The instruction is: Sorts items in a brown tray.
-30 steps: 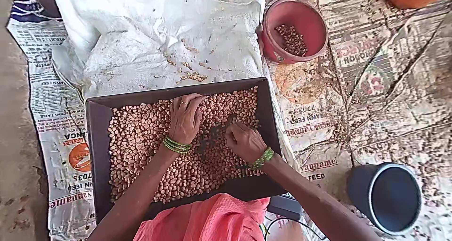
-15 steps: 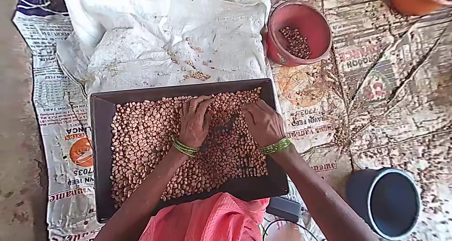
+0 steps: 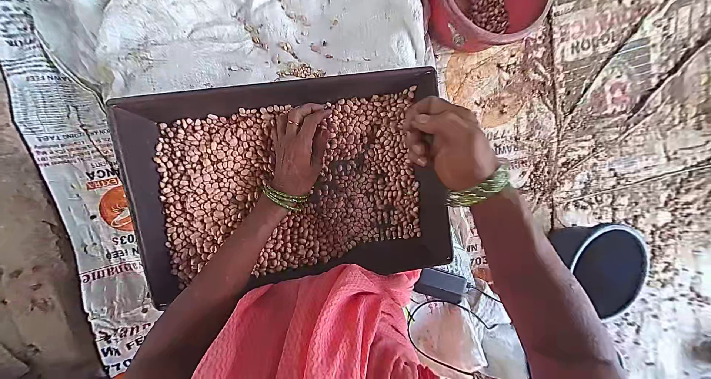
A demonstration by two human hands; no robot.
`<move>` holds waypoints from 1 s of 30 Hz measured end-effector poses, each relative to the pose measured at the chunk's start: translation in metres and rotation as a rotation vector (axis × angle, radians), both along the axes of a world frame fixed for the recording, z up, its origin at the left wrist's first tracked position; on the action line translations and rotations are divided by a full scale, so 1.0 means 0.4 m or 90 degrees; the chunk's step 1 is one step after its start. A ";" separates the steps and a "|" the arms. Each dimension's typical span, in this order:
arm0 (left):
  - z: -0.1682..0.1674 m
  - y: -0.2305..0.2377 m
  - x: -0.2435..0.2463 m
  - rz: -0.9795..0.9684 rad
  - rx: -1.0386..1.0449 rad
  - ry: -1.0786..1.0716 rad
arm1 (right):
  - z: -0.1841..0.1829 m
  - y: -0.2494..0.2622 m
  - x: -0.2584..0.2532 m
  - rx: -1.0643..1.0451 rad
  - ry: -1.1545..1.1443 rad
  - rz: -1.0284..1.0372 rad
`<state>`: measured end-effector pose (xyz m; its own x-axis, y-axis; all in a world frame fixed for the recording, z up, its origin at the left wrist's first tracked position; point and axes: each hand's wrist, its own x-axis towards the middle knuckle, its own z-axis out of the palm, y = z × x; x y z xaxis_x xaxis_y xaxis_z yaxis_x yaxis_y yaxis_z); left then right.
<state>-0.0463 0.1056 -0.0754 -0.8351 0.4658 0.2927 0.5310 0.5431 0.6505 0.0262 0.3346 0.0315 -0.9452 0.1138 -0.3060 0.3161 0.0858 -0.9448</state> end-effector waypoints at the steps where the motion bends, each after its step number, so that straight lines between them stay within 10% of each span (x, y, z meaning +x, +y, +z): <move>1: 0.000 0.002 -0.002 0.002 0.001 -0.004 | 0.008 0.020 0.013 -0.069 0.002 0.010; 10: -0.001 0.001 -0.004 0.003 0.021 -0.015 | -0.042 -0.064 0.072 0.510 0.030 0.199; 18: 0.043 0.106 0.165 -0.021 -0.098 -0.054 | 0.003 -0.054 0.020 0.503 0.117 0.109; 30: 0.260 -0.025 0.271 -0.666 -0.170 -0.522 | -0.025 -0.069 0.008 0.522 0.097 0.161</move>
